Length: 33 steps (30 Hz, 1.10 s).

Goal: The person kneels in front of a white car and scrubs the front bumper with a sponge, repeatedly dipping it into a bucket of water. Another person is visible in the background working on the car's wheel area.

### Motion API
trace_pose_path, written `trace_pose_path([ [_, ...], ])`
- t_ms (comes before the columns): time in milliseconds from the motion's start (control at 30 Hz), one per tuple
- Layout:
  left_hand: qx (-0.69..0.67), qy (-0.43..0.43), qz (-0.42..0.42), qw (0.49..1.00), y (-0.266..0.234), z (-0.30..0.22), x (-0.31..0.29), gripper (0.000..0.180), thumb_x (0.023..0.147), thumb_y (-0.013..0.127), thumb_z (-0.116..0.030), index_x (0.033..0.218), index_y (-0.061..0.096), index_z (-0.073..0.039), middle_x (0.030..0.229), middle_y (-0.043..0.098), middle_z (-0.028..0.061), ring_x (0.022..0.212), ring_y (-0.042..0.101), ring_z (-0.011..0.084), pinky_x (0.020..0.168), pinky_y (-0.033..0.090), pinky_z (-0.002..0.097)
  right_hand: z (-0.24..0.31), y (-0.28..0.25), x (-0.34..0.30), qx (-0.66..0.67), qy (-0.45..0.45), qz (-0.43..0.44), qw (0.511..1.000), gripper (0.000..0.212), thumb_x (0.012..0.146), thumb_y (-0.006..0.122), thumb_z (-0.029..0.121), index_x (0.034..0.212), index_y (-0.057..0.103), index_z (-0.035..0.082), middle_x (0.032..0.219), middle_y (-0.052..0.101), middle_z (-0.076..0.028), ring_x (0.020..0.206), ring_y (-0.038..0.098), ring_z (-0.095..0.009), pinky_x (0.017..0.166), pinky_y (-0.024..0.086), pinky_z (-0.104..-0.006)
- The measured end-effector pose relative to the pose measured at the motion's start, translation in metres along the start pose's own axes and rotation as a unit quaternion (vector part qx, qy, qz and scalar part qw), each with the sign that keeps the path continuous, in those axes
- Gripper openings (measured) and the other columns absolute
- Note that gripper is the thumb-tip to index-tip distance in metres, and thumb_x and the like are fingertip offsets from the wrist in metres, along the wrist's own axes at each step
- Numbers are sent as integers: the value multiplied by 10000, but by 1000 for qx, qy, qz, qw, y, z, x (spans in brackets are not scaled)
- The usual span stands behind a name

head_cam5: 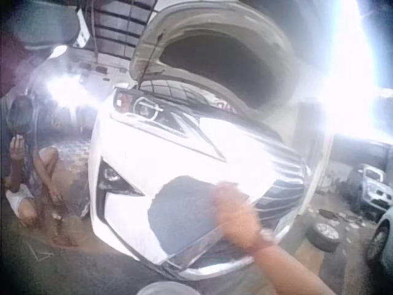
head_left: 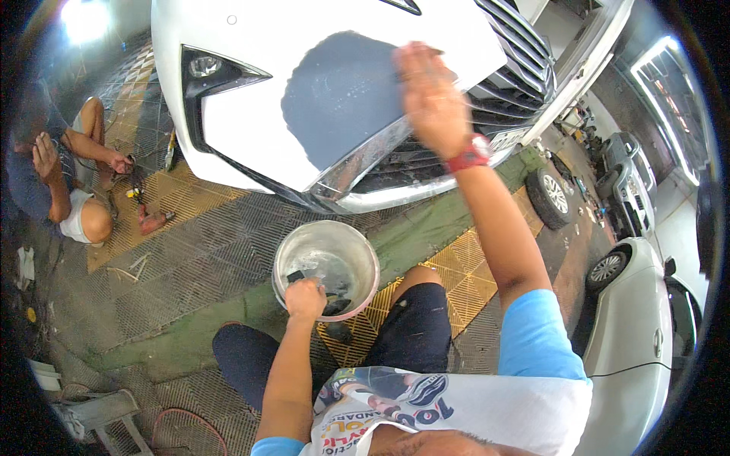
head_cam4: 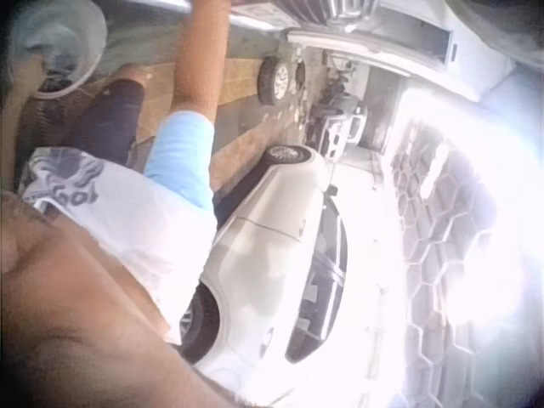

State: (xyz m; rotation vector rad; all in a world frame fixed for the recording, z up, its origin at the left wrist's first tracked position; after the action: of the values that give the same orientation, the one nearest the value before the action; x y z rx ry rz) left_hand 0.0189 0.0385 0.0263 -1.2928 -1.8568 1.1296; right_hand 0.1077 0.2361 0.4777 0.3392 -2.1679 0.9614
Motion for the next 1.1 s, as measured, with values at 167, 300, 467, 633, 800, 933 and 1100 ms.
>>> trace_pose_path([
  [167,-16,-39,87,995,12,-18,3,359,984,720,-368,1175,803,-76,1024,808,147,965,780,316,884,610,457,-1,-7,-32,5,134,-57,989,643,991,545,125,1604,421,-28,1644,435,-268,1538,404,-435,1298,285,-563],
  [300,-402,-64,1,913,8,5,23,507,1069,625,-463,1397,697,-83,1284,752,137,1195,714,291,1063,542,443,141,44,-36,91,8,58,994,565,944,583,170,1463,549,-53,1568,527,-234,1492,444,-388,1240,346,-534],
  [467,-877,-62,-126,460,-104,-64,19,764,1107,480,-619,1656,390,-95,1604,499,132,1457,503,289,1207,423,487,253,52,-157,318,-44,129,938,454,937,573,160,1301,644,-102,1137,668,-239,1116,611,-410,992,506,-529],
  [633,-851,-113,-229,460,-134,-29,49,653,1072,699,-327,1614,412,-104,1515,522,110,1391,532,266,1189,457,442,209,48,-229,544,359,54,757,471,1076,562,298,1436,587,-4,1322,648,-273,1245,603,-454,1089,474,-532],
  [800,-394,250,-412,783,-337,-245,103,536,1105,607,-230,1598,475,-64,1597,528,175,1447,530,291,1220,392,422,256,133,-366,417,198,376,804,526,1103,503,466,1382,653,47,1161,753,-229,1067,720,-436,989,532,-536],
  [933,32,416,-451,789,-363,-352,149,609,1080,603,-300,1640,438,-128,1687,440,142,1550,419,367,1276,306,565,269,156,-399,386,207,438,785,605,1102,438,574,1235,727,60,995,781,-194,920,763,-394,859,584,-540],
  [1100,183,359,-325,856,-273,-227,170,713,1097,513,-450,1703,317,-131,1760,323,132,1655,202,366,1313,130,636,262,155,-396,376,247,429,783,612,1109,428,568,1043,761,58,910,779,-197,830,768,-403,740,614,-542],
])
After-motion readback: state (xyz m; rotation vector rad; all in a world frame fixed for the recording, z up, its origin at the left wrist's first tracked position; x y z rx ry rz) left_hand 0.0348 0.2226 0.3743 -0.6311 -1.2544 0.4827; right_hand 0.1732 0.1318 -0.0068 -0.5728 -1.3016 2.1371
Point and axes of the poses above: each hand's wrist, its own x-axis towards the middle knuckle, its own y-axis out of the palm, z = x × y, the point moved 9 cm from there along x, towards the middle knuckle
